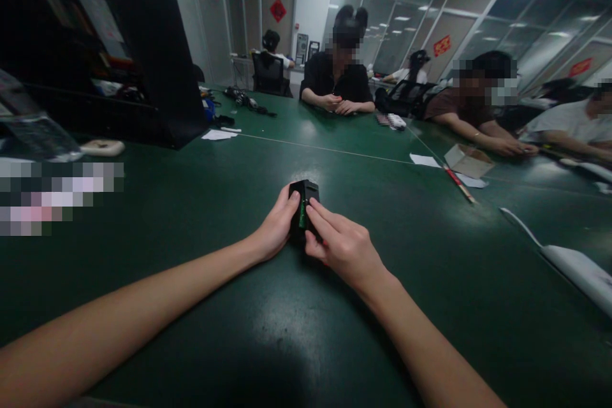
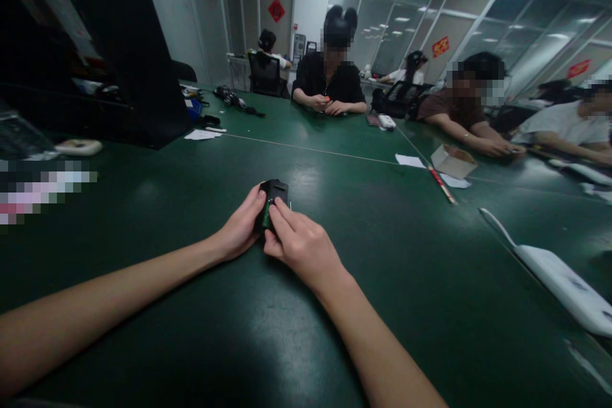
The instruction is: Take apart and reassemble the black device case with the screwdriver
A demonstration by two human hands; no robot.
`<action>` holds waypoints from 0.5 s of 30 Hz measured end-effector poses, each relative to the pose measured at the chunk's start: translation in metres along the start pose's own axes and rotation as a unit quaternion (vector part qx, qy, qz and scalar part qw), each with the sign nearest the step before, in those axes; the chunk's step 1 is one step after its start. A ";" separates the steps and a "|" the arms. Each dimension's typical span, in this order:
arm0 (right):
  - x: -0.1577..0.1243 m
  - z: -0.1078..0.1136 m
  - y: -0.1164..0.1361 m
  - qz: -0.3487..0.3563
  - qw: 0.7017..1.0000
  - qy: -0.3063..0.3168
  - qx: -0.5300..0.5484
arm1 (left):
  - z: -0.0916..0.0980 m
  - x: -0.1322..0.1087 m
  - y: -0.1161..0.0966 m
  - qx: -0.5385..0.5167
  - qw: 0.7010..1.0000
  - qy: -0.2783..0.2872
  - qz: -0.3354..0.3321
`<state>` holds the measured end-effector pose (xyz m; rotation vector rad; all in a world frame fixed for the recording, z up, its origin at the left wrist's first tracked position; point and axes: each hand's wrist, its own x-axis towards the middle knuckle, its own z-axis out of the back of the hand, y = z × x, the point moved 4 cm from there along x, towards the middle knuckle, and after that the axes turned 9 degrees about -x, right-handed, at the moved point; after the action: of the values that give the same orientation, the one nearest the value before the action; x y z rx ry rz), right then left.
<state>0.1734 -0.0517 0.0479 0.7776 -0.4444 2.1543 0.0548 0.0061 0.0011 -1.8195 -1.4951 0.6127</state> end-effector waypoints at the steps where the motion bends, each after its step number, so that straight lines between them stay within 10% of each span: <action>1: 0.000 0.000 -0.001 -0.005 1.000 -0.001 0.008 | 0.000 0.000 0.000 -0.002 1.000 0.000 0.004; 15: -0.001 -0.002 -0.002 -0.012 0.999 0.019 0.034 | 0.002 0.001 0.002 0.003 1.000 -0.002 -0.018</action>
<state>0.1748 -0.0495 0.0458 0.7749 -0.3426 2.1682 0.0551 0.0077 -0.0022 -1.7836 -1.5231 0.6033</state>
